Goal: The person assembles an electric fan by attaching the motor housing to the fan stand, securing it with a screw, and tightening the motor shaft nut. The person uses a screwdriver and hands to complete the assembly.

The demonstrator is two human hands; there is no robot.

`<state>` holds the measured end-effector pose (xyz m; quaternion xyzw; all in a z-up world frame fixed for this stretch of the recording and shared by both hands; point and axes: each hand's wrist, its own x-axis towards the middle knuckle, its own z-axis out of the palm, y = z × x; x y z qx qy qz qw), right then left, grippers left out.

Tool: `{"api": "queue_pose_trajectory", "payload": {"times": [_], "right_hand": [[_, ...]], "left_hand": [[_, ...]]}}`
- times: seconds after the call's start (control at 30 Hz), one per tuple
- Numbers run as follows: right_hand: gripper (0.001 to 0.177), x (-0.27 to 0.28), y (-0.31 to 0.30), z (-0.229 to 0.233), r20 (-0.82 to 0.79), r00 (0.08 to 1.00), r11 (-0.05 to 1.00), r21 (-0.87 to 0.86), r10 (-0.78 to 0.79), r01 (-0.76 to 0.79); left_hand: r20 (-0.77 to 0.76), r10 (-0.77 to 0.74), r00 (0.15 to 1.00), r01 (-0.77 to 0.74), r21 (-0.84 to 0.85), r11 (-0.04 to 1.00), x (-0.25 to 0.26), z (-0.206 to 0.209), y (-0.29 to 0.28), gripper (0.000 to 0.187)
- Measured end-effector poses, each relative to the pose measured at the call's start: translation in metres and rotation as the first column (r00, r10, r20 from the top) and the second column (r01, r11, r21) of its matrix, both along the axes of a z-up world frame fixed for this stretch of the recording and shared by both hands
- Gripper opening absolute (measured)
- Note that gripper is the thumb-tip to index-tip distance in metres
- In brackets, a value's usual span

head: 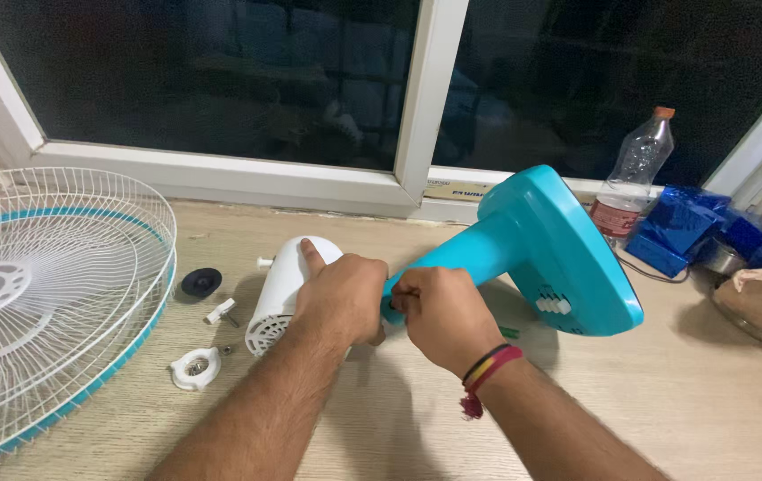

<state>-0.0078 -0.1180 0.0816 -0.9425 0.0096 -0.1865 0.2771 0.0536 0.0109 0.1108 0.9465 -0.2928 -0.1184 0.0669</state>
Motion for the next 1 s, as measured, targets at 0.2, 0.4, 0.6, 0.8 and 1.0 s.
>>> {"api": "queue_pose_trajectory", "payload": {"times": [0.2, 0.4, 0.6, 0.8, 1.0], "right_hand": [[0.023, 0.013, 0.009, 0.002, -0.122, 0.988, 0.976, 0.186, -0.094, 0.116], [0.014, 0.012, 0.012, 0.006, -0.236, 0.970, 0.972, 0.206, -0.063, 0.113], [0.022, 0.015, 0.010, -0.002, -0.233, 0.926, 0.927, 0.165, -0.296, 0.337], [0.054, 0.004, 0.017, -0.052, -0.240, 0.836, 0.676, 0.499, -0.494, 0.542], [0.049, 0.011, 0.017, -0.097, 0.129, 0.991, -0.052, 0.990, -0.029, -0.130]], "left_hand": [[0.041, 0.015, 0.999, -0.013, -0.055, 0.998, 0.005, -0.004, 0.002, 0.045], [0.028, 0.013, 1.000, -0.012, -0.031, 0.999, 0.006, -0.004, 0.004, 0.046], [0.059, -0.004, 0.998, 0.006, -0.023, 1.000, 0.007, -0.007, 0.002, 0.049], [0.062, 0.003, 0.998, 0.000, -0.037, 0.999, 0.006, -0.006, 0.006, 0.041], [0.071, -0.041, 0.997, 0.040, 0.010, 0.999, -0.002, -0.003, 0.006, 0.053]]}}
